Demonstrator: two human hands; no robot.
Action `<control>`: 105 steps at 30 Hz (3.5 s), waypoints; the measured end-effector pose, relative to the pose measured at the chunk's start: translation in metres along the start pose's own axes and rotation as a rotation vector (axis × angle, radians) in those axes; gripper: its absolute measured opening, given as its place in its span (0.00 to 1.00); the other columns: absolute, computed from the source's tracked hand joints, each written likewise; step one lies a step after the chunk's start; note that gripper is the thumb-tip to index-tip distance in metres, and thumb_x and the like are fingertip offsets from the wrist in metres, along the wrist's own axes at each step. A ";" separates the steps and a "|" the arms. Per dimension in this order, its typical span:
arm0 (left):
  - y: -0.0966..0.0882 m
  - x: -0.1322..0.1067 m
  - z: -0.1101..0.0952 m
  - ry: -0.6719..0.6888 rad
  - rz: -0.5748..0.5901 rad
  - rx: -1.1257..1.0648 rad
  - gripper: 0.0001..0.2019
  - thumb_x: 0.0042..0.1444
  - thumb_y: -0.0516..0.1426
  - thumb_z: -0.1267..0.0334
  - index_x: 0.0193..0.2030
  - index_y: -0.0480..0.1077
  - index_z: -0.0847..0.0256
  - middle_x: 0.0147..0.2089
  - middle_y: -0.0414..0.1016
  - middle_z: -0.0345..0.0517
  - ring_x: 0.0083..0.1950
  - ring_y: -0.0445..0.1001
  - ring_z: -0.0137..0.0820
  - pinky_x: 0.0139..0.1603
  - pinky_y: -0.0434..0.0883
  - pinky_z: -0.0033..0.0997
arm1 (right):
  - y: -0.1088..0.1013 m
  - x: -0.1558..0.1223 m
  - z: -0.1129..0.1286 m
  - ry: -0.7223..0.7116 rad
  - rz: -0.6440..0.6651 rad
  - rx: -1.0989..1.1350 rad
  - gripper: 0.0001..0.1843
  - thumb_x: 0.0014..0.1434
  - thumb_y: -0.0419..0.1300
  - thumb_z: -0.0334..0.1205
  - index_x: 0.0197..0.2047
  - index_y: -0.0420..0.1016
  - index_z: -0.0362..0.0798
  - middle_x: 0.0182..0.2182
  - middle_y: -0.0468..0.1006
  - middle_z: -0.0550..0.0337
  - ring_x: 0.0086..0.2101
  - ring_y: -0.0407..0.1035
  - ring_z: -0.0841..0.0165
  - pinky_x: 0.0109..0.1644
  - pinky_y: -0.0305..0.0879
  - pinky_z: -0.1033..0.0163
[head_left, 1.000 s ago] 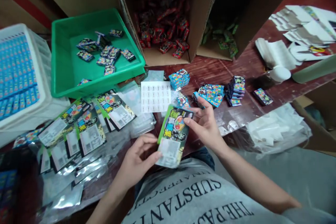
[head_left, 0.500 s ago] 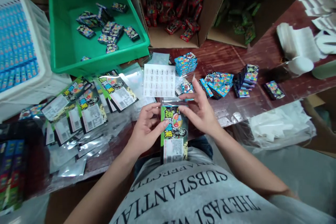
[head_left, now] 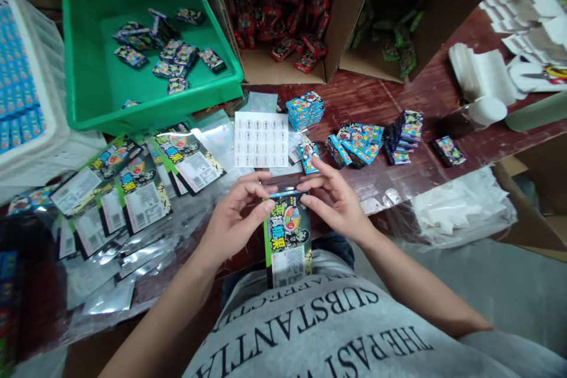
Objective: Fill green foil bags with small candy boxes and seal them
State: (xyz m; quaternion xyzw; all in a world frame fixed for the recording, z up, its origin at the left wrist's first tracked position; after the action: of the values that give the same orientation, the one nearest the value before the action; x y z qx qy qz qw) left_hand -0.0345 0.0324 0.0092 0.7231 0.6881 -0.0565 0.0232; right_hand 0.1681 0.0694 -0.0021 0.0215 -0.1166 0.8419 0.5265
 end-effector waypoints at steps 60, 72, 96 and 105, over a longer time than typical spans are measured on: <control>0.002 0.015 -0.018 0.049 0.122 0.340 0.06 0.65 0.60 0.60 0.40 0.78 0.58 0.44 0.82 0.46 0.44 0.79 0.32 0.48 0.75 0.34 | 0.012 0.064 0.048 -0.020 0.477 -0.640 0.11 0.63 0.66 0.43 0.46 0.74 0.49 0.45 0.74 0.53 0.49 0.69 0.59 0.54 0.67 0.53; -0.025 -0.041 0.005 0.002 -0.048 -0.152 0.30 0.61 0.64 0.61 0.70 0.64 0.54 0.57 0.79 0.55 0.58 0.79 0.42 0.59 0.76 0.48 | 0.051 0.073 0.012 0.038 0.615 -0.432 0.17 0.68 0.59 0.56 0.50 0.78 0.55 0.44 0.84 0.55 0.42 0.79 0.58 0.47 0.75 0.54; -0.378 -0.194 -0.084 -0.519 -1.010 1.482 0.36 0.58 0.60 0.38 0.64 0.71 0.65 0.68 0.68 0.62 0.70 0.62 0.64 0.68 0.58 0.70 | 0.217 0.087 0.053 -0.570 0.636 -0.700 0.39 0.63 0.67 0.52 0.72 0.62 0.48 0.73 0.59 0.41 0.70 0.54 0.44 0.72 0.56 0.32; -0.203 -0.126 0.001 -0.555 -0.559 0.152 0.33 0.56 0.55 0.29 0.35 0.81 0.61 0.29 0.82 0.53 0.35 0.80 0.47 0.36 0.76 0.41 | 0.193 0.041 0.101 -0.860 0.528 -0.496 0.18 0.70 0.54 0.31 0.61 0.74 0.45 0.58 0.81 0.52 0.56 0.76 0.61 0.60 0.74 0.52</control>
State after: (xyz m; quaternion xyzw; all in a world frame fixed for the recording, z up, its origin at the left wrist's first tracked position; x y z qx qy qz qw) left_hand -0.2428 -0.0820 0.0317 0.4649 0.8198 -0.3043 0.1384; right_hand -0.0311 0.0026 0.0692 0.2082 -0.5166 0.8080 0.1922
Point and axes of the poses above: each hand's wrist, its own x-axis towards the middle knuckle, its own y-axis out of the palm, z = x × y, the point moved 7 cm from there along x, towards the middle knuckle
